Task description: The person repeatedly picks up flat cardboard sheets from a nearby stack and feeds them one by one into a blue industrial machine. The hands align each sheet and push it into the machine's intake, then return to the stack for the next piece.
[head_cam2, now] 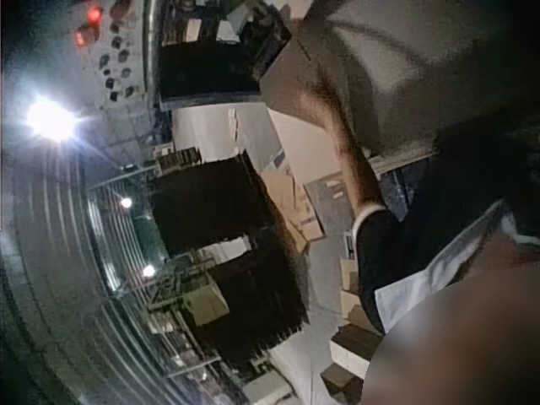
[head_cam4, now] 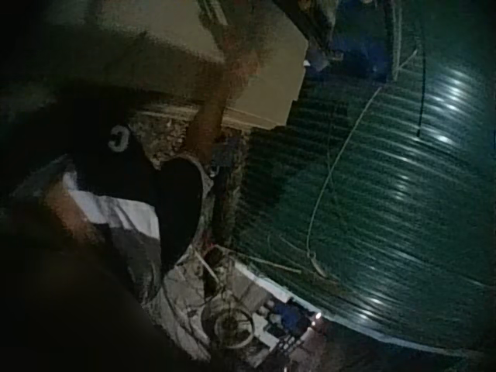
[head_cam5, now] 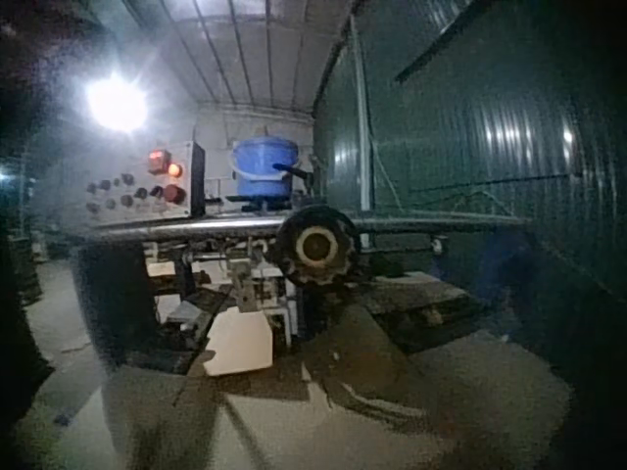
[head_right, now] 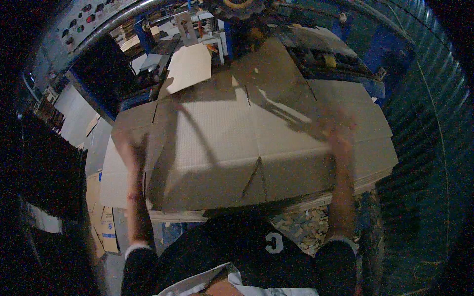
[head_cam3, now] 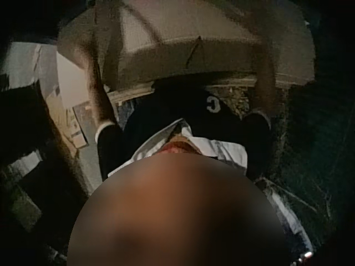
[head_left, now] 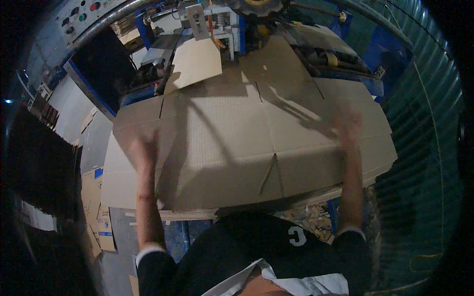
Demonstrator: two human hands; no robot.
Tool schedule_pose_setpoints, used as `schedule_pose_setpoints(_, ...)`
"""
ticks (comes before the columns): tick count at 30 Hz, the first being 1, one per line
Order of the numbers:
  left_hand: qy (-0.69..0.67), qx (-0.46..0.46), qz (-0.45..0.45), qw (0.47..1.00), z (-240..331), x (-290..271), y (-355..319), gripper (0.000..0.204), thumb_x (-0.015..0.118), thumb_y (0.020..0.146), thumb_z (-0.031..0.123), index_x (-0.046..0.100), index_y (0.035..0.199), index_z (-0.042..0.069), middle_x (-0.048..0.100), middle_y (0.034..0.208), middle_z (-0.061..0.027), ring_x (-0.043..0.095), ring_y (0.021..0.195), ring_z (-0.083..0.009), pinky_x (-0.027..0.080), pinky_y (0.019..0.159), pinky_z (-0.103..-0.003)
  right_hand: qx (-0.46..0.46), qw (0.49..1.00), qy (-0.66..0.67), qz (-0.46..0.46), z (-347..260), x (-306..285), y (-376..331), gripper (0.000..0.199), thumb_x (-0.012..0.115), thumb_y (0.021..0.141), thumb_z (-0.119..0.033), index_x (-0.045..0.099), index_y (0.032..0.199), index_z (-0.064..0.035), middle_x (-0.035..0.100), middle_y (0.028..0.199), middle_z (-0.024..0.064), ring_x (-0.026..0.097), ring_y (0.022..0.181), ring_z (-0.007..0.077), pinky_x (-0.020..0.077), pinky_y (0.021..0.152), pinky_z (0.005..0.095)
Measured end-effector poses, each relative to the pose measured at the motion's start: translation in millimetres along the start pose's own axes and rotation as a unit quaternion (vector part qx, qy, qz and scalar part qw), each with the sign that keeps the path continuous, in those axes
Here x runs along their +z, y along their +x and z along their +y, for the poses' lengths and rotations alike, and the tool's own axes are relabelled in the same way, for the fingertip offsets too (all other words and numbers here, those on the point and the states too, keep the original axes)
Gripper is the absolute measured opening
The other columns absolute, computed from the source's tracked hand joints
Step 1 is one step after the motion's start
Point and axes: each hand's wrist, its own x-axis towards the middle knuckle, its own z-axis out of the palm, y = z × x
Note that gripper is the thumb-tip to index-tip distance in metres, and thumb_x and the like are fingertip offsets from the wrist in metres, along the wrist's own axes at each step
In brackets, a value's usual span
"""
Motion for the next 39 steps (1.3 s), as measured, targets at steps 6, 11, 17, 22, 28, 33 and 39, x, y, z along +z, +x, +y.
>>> schedule_pose_setpoints(6, -0.179, -0.339, 0.095, 0.919, -156.9, -51.1, -108.7, 0.04, 0.054, 0.089, 0.019, 0.05, 0.118, -0.008, 0.053, 0.119, -0.0196, 0.051, 0.11, -0.0269, 0.043, 0.089, -0.039, 0.298, 0.947, -0.096, 0.077, 160.1, -26.2, -122.9, 0.05, 0.066, 0.078, -0.022, 0.051, 0.119, 0.0014, 0.059, 0.108, 0.0155, 0.056, 0.098, 0.0281, 0.0439, 0.086, 0.0388)
schedule_pose_setpoints(11, -0.315, -0.28, 0.253, 0.871, -152.4, -60.8, -100.8, 0.041, 0.057, 0.086, 0.022, 0.051, 0.118, -0.004, 0.053, 0.119, -0.0172, 0.051, 0.106, -0.0251, 0.039, 0.092, -0.039, 0.478, 0.742, 0.39, 0.261, 154.5, -40.8, -119.6, 0.052, 0.067, 0.076, -0.019, 0.049, 0.12, 0.0018, 0.059, 0.103, 0.0161, 0.058, 0.087, 0.0287, 0.0479, 0.078, 0.04)
schedule_pose_setpoints(17, -0.486, -0.184, 0.368, 0.771, -110.8, -103.2, -99.3, 0.034, 0.059, 0.085, 0.018, 0.054, 0.111, -0.002, 0.057, 0.111, -0.0123, 0.053, 0.103, -0.0235, 0.04, 0.089, -0.034, 0.475, 0.597, 0.528, 0.373, 140.6, -91.8, -71.4, 0.046, 0.061, 0.079, -0.014, 0.049, 0.12, 0.0025, 0.058, 0.106, 0.015, 0.056, 0.093, 0.0269, 0.046, 0.083, 0.0394)
schedule_pose_setpoints(22, -0.684, -0.241, 0.149, 0.673, -113.7, -110.7, -80.5, 0.024, 0.058, 0.084, 0.009, 0.058, 0.1, -0.008, 0.061, 0.103, -0.0117, 0.058, 0.094, -0.0203, 0.046, 0.084, -0.03, 0.311, 0.723, 0.559, 0.259, 73.0, -168.5, -48.9, 0.041, 0.057, 0.083, -0.009, 0.048, 0.121, 0.0033, 0.06, 0.102, 0.0106, 0.057, 0.086, 0.022, 0.0462, 0.083, 0.0348)
schedule_pose_setpoints(28, -0.372, -0.133, 0.014, 0.919, -45.5, -115.5, -134.4, 0.025, 0.055, 0.082, 0.005, 0.062, 0.106, -0.001, 0.058, 0.115, -0.0147, 0.056, 0.103, -0.0243, 0.04, 0.094, -0.035, 0.064, 0.987, 0.144, 0.017, -88.9, -185.5, -123.8, 0.025, 0.061, 0.082, -0.018, 0.061, 0.103, -0.0047, 0.063, 0.102, 0.0105, 0.058, 0.095, 0.0252, 0.0464, 0.082, 0.0387)
schedule_pose_setpoints(33, -0.184, 0.258, -0.19, 0.929, 25.4, -99.6, -162.5, 0.037, 0.05, 0.083, 0.006, 0.058, 0.118, 0.015, 0.051, 0.128, -0.0127, 0.043, 0.124, -0.0308, 0.029, 0.106, -0.043, -0.225, 0.939, 0.23, -0.118, -140.5, -141.0, -136.2, 0.023, 0.064, 0.075, -0.013, 0.066, 0.098, -0.0138, 0.059, 0.117, 0.01, 0.054, 0.111, 0.0279, 0.0402, 0.097, 0.0445)
schedule_pose_setpoints(39, -0.062, 0.335, -0.274, 0.9, 40.3, -97.1, -135.0, 0.047, 0.054, 0.078, 0.008, 0.054, 0.124, 0.019, 0.042, 0.137, -0.012, 0.037, 0.128, -0.0309, 0.023, 0.108, -0.047, -0.283, 0.911, 0.171, -0.247, -122.7, -125.9, -106.1, 0.036, 0.062, 0.078, -0.022, 0.059, 0.114, -0.0182, 0.051, 0.129, 0.0036, 0.045, 0.121, 0.0252, 0.0323, 0.102, 0.0446)
